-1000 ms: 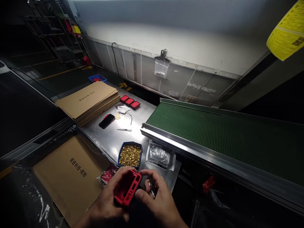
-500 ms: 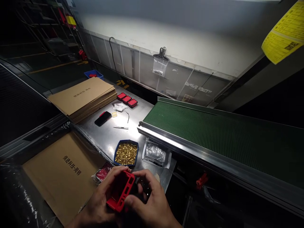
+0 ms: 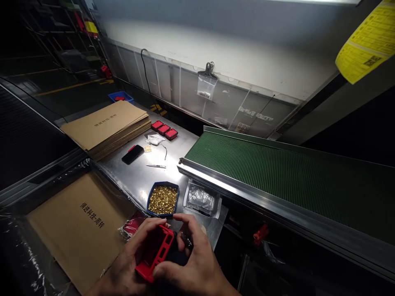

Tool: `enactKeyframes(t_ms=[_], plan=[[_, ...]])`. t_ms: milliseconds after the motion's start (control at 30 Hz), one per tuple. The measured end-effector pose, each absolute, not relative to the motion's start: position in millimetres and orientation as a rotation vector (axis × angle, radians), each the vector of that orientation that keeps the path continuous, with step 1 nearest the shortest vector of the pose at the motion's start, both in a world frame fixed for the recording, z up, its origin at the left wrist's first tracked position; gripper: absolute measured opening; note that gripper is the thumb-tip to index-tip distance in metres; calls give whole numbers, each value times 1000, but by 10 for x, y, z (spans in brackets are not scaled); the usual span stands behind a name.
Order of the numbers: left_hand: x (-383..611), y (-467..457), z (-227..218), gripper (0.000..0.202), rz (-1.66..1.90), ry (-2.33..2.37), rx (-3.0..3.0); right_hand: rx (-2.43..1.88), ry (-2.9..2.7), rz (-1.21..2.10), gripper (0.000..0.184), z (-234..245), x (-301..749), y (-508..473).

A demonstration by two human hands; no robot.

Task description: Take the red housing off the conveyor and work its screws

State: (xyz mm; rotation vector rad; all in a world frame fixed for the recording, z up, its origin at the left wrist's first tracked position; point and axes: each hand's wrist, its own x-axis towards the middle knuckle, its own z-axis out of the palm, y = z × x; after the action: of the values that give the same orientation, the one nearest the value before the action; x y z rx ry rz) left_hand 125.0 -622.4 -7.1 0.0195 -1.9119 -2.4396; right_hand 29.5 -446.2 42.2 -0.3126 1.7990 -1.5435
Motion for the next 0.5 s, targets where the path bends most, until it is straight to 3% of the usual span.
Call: enactKeyframes(t_ms=[67, 167, 233, 367, 500], plan=[[1250, -6215, -69, 98, -2452, -1905, 22, -324, 1842, -1534, 89, 436, 236, -4463], [1265, -6229, -79, 103, -2414, -1973, 41, -124, 2043, -1570, 63, 410, 28, -4450], [1280, -6236, -80, 100, -2410, -1972, 33, -2, 2092, -1583, 58, 349, -108, -4422], [1304, -6221, -83, 98, -2380, -1969, 51, 10, 1964, -1554, 63, 182, -161, -4371], [1337, -6226, -91, 103, -2250, -2087, 9, -36, 1799, -1613, 80, 73, -34, -4363]])
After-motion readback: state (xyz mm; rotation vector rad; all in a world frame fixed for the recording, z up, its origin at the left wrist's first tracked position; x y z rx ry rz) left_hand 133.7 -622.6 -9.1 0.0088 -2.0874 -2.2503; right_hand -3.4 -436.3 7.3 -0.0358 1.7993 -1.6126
